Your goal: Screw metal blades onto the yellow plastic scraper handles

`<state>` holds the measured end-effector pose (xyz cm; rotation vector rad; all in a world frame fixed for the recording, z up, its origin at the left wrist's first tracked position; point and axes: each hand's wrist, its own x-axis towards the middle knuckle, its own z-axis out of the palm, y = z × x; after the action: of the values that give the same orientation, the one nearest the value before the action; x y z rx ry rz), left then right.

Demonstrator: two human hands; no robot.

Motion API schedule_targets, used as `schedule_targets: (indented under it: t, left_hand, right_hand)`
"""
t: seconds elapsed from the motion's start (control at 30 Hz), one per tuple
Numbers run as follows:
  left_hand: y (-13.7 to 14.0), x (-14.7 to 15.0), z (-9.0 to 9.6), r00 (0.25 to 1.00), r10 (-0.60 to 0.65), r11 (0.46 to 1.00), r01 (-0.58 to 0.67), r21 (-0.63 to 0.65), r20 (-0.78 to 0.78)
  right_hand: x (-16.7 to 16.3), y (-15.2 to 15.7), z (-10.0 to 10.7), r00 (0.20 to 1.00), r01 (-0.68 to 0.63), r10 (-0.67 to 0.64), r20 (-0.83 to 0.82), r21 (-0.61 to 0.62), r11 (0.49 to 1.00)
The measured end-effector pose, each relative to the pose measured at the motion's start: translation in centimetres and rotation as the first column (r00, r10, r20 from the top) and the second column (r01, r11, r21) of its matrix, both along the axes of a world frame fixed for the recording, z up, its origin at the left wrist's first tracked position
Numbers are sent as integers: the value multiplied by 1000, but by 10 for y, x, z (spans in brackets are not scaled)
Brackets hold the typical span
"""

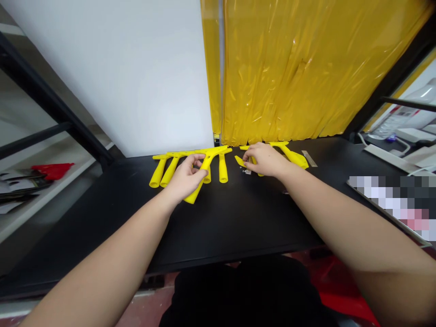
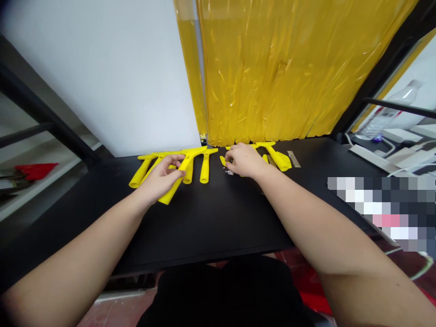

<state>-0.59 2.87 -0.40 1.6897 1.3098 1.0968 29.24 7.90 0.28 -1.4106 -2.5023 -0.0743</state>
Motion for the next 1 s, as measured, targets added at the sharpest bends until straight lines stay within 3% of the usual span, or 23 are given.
schedule_targets:
  t: [0.13,0.23,0.4,0.67,0.87,1.0]
  left_hand:
    - [-1,1,1,1000,28,1000,-28,11,-5]
    - [0,-1,-2,997,6,999,-3,48,-71]
    - [4,-5,-10,984,-10,993,30,114,-179]
    - [8,-6,-16,980,-10,996,26,82,-196]
    - [2,-2,-4,982,15,997,-1,76,-188]
    - [-1,0,0,981,25,996,-7,91,-193]
  right_hand:
    - [9,-1,11,949,316,-315,26,-61,947]
    - [17,3,11,904,426,-428,9,-121,897]
    - [17,7,4,911,411,-409,48,-175,895]
    - [22,8,7,917,389,-399,-8,-208,898]
    - [34,5,22,857,483,-493,-147,-104,870]
    - [41,5,29,813,542,-550,-192,-96,835]
